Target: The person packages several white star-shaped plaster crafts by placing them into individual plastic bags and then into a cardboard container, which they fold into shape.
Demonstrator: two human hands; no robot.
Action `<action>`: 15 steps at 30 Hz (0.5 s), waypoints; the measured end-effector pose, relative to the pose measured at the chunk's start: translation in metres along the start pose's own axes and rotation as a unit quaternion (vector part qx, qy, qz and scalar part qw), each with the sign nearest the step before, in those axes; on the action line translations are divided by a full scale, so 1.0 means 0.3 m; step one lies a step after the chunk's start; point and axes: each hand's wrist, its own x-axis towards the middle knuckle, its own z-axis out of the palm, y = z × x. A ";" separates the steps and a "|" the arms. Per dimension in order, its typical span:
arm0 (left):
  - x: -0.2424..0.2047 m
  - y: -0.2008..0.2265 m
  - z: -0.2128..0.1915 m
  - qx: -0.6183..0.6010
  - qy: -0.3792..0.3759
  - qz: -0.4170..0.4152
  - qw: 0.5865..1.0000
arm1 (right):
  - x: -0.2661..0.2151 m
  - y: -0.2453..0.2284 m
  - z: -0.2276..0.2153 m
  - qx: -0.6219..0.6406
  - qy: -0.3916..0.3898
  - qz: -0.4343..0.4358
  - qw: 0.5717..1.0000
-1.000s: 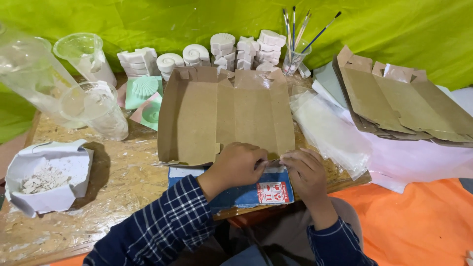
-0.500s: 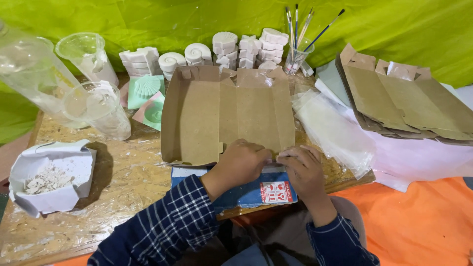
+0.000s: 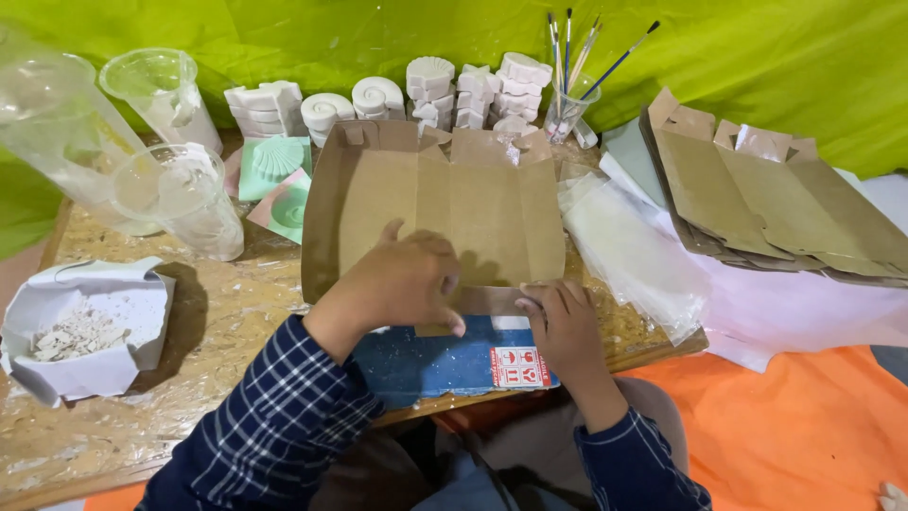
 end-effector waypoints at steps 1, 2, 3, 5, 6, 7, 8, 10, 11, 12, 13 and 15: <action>-0.004 0.003 0.001 0.002 0.001 0.002 1.000 | 0.005 0.003 -0.001 -0.001 0.002 0.000 1.000; -0.011 0.007 0.006 -0.011 -0.059 -0.016 0.998 | 0.005 0.003 -0.001 0.001 0.001 -0.001 1.000; -0.017 0.009 0.012 -0.024 -0.119 -0.034 0.992 | 0.006 0.004 -0.001 0.002 0.000 -0.001 1.000; -0.011 0.006 0.034 0.021 -0.139 -0.049 0.989 | 0.012 -0.009 -0.007 -0.004 0.002 0.006 1.000; -0.014 0.004 0.049 0.062 -0.157 -0.068 0.983 | 0.014 -0.017 -0.008 -0.006 0.000 0.009 1.000; 0.004 -0.020 0.066 0.062 -0.158 -0.068 0.983 | 0.019 -0.023 -0.017 -0.006 -0.001 0.010 1.000; 0.016 -0.043 0.085 0.061 -0.099 -0.047 0.992 | 0.025 -0.031 -0.024 -0.012 -0.002 0.006 1.000; 0.016 -0.063 0.102 0.061 -0.040 -0.027 0.997 | 0.025 -0.036 -0.028 -0.016 -0.004 0.003 1.000; 0.006 -0.058 0.100 0.047 0.045 -0.004 0.998 | 0.021 -0.032 -0.028 -0.014 -0.006 0.010 1.000; 0.003 -0.052 0.095 0.035 0.130 0.022 0.991 | 0.018 -0.022 -0.029 -0.014 -0.006 0.018 1.000; 0.007 -0.044 0.113 0.036 0.130 0.023 0.991 | 0.022 -0.025 -0.030 -0.015 -0.005 0.018 1.000; 0.013 -0.027 0.153 0.146 0.237 0.067 0.958 | 0.023 -0.035 -0.033 -0.055 -0.012 -0.015 0.998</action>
